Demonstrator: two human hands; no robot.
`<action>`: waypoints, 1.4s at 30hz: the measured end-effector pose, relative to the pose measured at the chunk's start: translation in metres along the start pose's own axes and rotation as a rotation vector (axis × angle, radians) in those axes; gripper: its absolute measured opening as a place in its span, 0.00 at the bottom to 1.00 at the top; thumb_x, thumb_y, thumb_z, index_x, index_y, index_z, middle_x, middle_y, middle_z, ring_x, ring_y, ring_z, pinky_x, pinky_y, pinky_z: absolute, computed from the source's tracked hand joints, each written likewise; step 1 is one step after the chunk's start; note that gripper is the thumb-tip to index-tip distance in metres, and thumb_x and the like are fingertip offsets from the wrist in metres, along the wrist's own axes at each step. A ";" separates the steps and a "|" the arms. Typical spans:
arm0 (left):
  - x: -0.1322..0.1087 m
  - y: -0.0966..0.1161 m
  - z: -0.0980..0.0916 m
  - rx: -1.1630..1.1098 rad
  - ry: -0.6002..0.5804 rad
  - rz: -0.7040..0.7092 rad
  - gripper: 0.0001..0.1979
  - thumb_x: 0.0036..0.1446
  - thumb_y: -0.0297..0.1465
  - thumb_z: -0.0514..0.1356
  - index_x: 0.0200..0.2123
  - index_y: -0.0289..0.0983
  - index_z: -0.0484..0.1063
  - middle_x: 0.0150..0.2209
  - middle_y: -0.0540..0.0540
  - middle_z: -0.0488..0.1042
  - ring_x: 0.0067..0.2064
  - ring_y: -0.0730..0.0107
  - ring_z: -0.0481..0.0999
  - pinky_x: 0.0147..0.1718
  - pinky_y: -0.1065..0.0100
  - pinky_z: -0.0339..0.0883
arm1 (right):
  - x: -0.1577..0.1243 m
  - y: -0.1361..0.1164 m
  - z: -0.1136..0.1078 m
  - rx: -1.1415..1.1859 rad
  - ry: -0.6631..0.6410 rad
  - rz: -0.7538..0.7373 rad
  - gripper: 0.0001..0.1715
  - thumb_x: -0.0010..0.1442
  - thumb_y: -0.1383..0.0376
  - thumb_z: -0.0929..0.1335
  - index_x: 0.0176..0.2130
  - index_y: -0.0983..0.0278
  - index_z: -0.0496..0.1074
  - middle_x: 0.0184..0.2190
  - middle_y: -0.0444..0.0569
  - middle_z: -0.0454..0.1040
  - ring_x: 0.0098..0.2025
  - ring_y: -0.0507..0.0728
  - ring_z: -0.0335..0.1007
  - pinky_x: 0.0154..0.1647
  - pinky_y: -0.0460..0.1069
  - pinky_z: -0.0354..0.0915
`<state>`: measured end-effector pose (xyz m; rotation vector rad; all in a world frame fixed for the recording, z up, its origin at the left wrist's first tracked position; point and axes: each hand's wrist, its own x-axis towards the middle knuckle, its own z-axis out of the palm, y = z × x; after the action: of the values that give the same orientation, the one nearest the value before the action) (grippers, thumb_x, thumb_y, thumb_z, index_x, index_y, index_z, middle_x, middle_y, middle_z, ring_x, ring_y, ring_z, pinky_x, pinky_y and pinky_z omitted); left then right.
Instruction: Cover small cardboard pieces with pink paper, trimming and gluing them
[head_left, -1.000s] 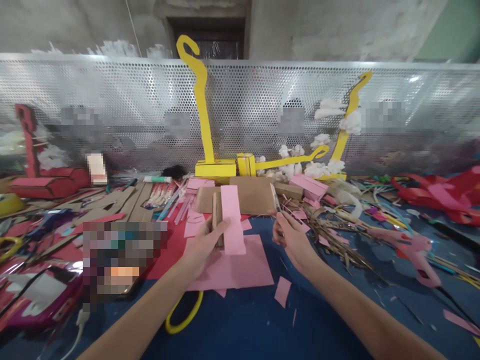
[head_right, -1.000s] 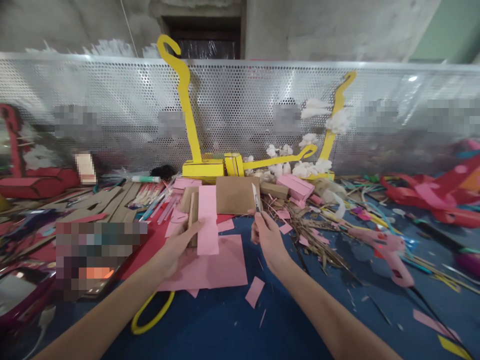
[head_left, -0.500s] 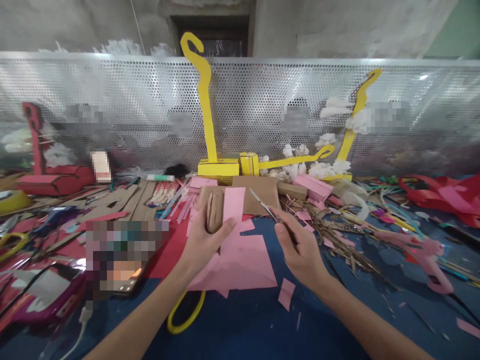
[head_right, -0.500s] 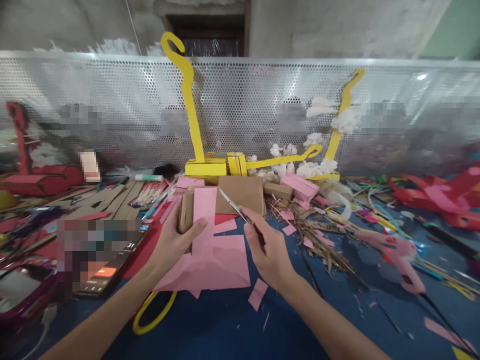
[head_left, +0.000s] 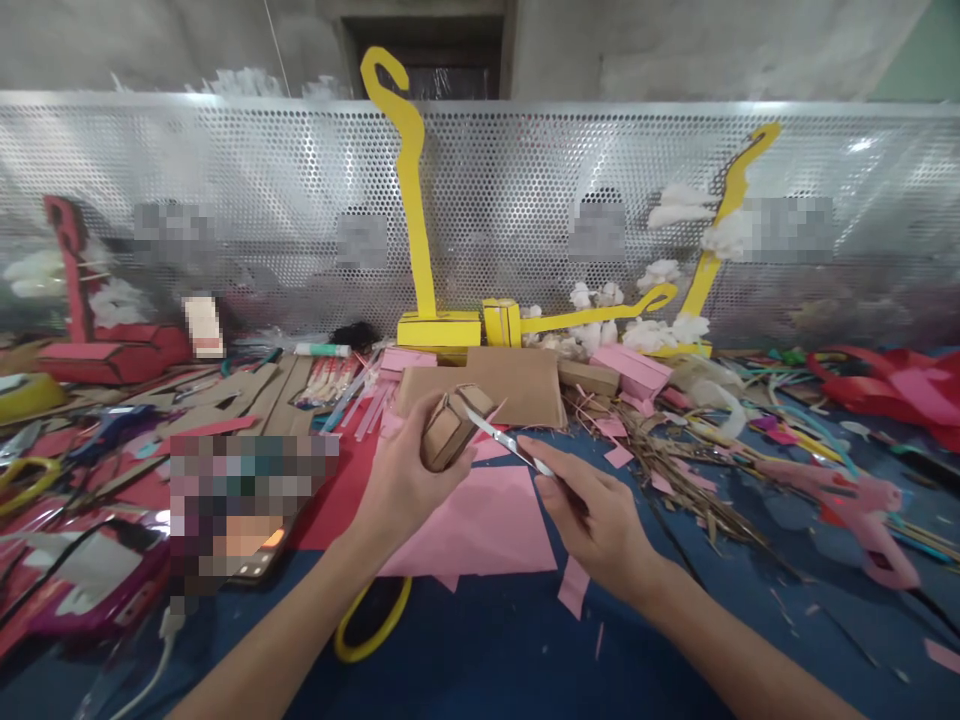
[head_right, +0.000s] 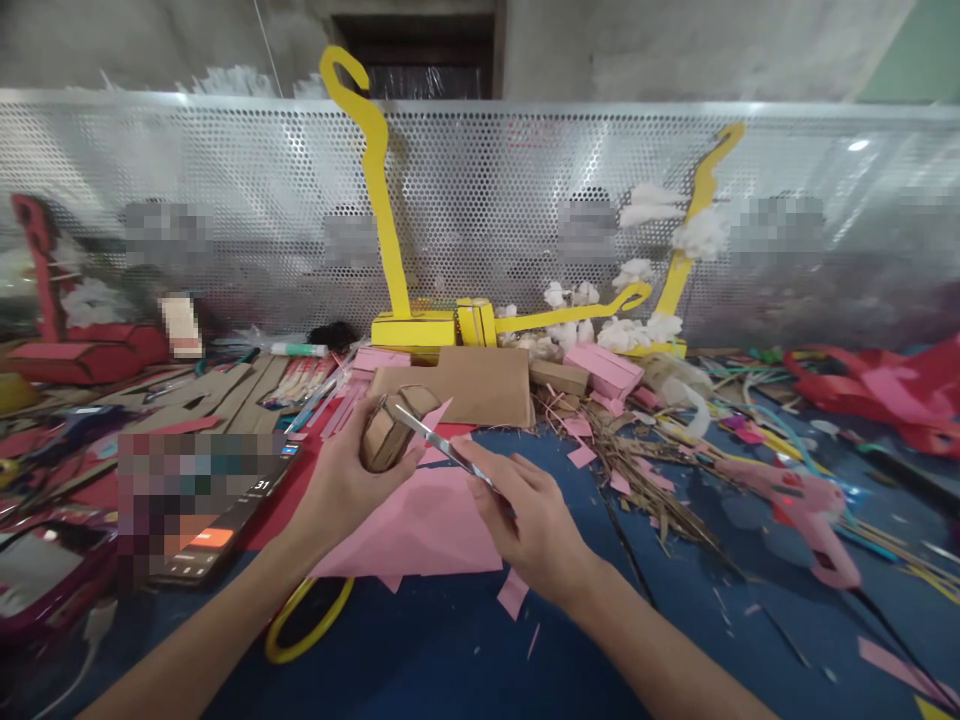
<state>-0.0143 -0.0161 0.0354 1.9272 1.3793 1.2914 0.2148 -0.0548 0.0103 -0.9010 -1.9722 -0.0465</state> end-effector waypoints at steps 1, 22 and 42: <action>0.000 0.001 0.000 0.031 0.001 -0.013 0.30 0.55 0.39 0.68 0.60 0.46 0.66 0.44 0.45 0.80 0.44 0.55 0.79 0.42 0.60 0.68 | 0.000 0.000 0.000 -0.002 0.006 0.004 0.27 0.72 0.66 0.64 0.67 0.54 0.68 0.52 0.51 0.82 0.36 0.57 0.81 0.40 0.53 0.75; -0.003 0.002 -0.003 0.299 0.139 0.061 0.18 0.58 0.45 0.65 0.47 0.43 0.71 0.32 0.52 0.80 0.31 0.63 0.80 0.30 0.67 0.66 | -0.003 -0.003 0.006 0.045 -0.047 0.007 0.30 0.72 0.70 0.63 0.70 0.55 0.63 0.46 0.49 0.83 0.31 0.52 0.76 0.35 0.46 0.74; -0.001 -0.002 -0.005 0.441 0.191 0.000 0.25 0.59 0.49 0.62 0.55 0.43 0.70 0.28 0.51 0.79 0.30 0.58 0.81 0.27 0.66 0.62 | -0.008 0.000 0.010 0.044 -0.085 0.043 0.32 0.73 0.69 0.61 0.72 0.52 0.59 0.34 0.45 0.78 0.29 0.52 0.71 0.31 0.46 0.70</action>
<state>-0.0198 -0.0165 0.0354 2.1183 1.8903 1.2786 0.2103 -0.0558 -0.0015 -0.9293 -2.0233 0.0603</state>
